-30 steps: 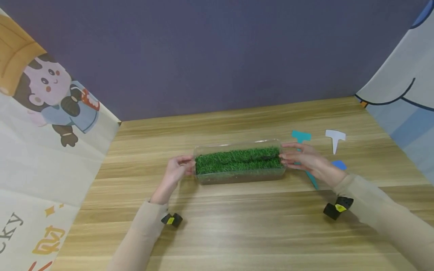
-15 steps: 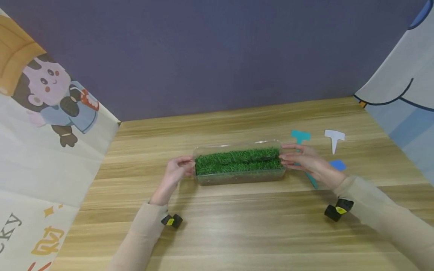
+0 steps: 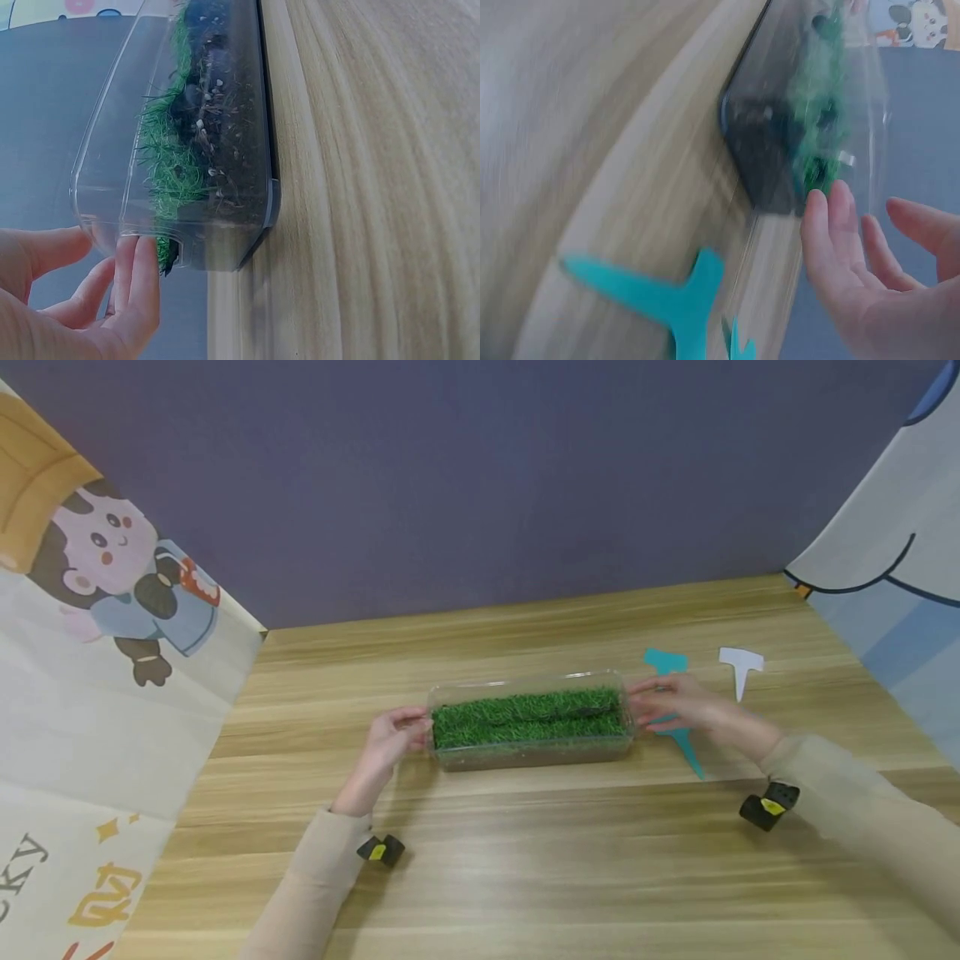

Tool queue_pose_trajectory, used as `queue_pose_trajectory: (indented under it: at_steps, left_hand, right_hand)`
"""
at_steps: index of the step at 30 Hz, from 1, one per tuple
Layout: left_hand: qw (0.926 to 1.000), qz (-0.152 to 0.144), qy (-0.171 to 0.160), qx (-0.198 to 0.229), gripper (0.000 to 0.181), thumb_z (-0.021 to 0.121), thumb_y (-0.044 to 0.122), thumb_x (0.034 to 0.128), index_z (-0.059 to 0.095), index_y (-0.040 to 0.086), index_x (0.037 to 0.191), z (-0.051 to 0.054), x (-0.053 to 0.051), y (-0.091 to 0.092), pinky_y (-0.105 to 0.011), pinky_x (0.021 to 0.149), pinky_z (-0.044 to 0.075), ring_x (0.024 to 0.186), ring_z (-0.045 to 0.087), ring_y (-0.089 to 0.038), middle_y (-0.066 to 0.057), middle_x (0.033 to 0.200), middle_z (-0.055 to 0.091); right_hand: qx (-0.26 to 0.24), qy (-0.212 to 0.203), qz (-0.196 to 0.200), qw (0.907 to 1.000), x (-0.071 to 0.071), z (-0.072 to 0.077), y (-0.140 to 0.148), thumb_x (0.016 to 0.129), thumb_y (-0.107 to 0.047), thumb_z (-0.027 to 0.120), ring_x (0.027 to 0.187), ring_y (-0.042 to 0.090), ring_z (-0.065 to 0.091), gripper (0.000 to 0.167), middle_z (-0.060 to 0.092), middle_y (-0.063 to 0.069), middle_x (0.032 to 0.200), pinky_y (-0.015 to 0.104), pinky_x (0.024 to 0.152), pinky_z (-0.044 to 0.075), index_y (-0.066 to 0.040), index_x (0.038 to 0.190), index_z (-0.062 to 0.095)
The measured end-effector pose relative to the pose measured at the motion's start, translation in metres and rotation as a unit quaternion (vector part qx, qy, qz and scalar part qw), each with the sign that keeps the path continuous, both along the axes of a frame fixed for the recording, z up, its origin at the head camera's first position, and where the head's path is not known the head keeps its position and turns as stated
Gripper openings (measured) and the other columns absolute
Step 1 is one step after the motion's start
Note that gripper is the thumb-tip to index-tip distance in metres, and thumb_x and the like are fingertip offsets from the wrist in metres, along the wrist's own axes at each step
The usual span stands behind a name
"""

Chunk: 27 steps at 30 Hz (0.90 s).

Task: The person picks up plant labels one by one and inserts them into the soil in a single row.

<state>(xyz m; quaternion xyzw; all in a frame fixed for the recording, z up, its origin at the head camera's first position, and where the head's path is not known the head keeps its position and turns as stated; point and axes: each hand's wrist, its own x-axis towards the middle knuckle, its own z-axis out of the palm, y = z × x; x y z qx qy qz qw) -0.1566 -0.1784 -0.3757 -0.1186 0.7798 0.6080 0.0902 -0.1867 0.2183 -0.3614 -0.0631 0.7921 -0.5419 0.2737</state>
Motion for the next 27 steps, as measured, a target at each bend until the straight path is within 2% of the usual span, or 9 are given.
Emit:
queue_pose_trajectory:
  at_steps: [4,8,12,15,21,23,27]
  left_hand:
    - [1.0000,-0.004,0.001,0.001,0.031,0.056,0.002,0.0836,0.052,-0.007,0.113,0.000,0.000,0.000,-0.037,0.077,0.051,0.075,0.059,-0.020,-0.023,0.104,0.057]
    - [1.0000,-0.002,-0.001,0.001,0.031,0.057,0.002,0.0830,0.052,-0.007,0.112,0.000,0.000,0.000,-0.033,0.074,0.052,0.079,0.059,-0.024,-0.023,0.104,0.058]
    - [1.0000,0.000,0.000,0.000,0.031,0.057,0.003,0.0830,0.052,-0.007,0.112,0.000,0.000,0.000,-0.030,0.072,0.053,0.078,0.059,-0.024,-0.022,0.104,0.058]
    - [1.0000,-0.003,0.000,-0.001,0.032,0.057,0.003,0.0830,0.052,-0.007,0.113,0.000,0.000,0.000,-0.030,0.072,0.053,0.079,0.059,-0.025,-0.022,0.104,0.058]
    - [1.0000,-0.007,0.000,-0.003,0.032,0.057,0.002,0.0827,0.052,-0.007,0.113,0.000,-0.001,-0.001,-0.036,0.076,0.052,0.077,0.059,-0.022,-0.022,0.102,0.058]
    - [1.0000,-0.008,0.001,-0.003,0.032,0.057,0.002,0.0826,0.052,-0.007,0.112,0.000,-0.001,-0.001,-0.037,0.076,0.052,0.076,0.059,-0.020,-0.022,0.102,0.058]
    - [1.0000,-0.008,0.000,-0.003,0.031,0.057,0.001,0.0823,0.053,-0.007,0.112,0.000,-0.002,-0.001,-0.035,0.074,0.052,0.074,0.059,-0.019,-0.022,0.102,0.058]
  right_hand:
    - [0.040,0.044,0.008,0.9982,-0.008,-0.001,0.007,0.092,-0.017,0.046,0.091,0.030,0.059,0.046,0.048,0.032,0.117,0.038,0.080,0.051,0.012,0.126,0.035]
    - [0.103,0.094,0.018,0.9900,-0.015,-0.001,0.014,0.091,-0.010,0.046,0.088,0.034,0.059,0.039,0.052,0.032,0.110,0.040,0.075,0.052,0.012,0.122,0.040]
    - [0.181,0.159,0.033,0.9700,-0.025,-0.001,0.021,0.090,-0.011,0.046,0.083,0.033,0.058,0.034,0.055,0.028,0.103,0.040,0.068,0.051,0.009,0.118,0.047]
    - [0.230,0.211,0.044,0.9491,-0.032,-0.002,0.026,0.089,-0.012,0.047,0.083,0.033,0.057,0.033,0.057,0.026,0.099,0.039,0.065,0.048,0.008,0.115,0.051]
    - [0.284,0.276,0.072,0.9156,-0.044,-0.006,0.031,0.085,-0.006,0.053,0.080,0.037,0.057,0.028,0.058,0.028,0.092,0.045,0.066,0.049,0.011,0.107,0.052]
    - [0.292,0.284,0.081,0.9095,-0.047,-0.006,0.031,0.084,-0.004,0.054,0.079,0.037,0.057,0.027,0.059,0.027,0.090,0.046,0.066,0.049,0.013,0.106,0.052]
    - [0.308,0.279,0.092,0.9051,-0.055,-0.007,0.032,0.084,-0.004,0.054,0.081,0.037,0.056,0.028,0.058,0.027,0.091,0.047,0.067,0.048,0.012,0.106,0.052]
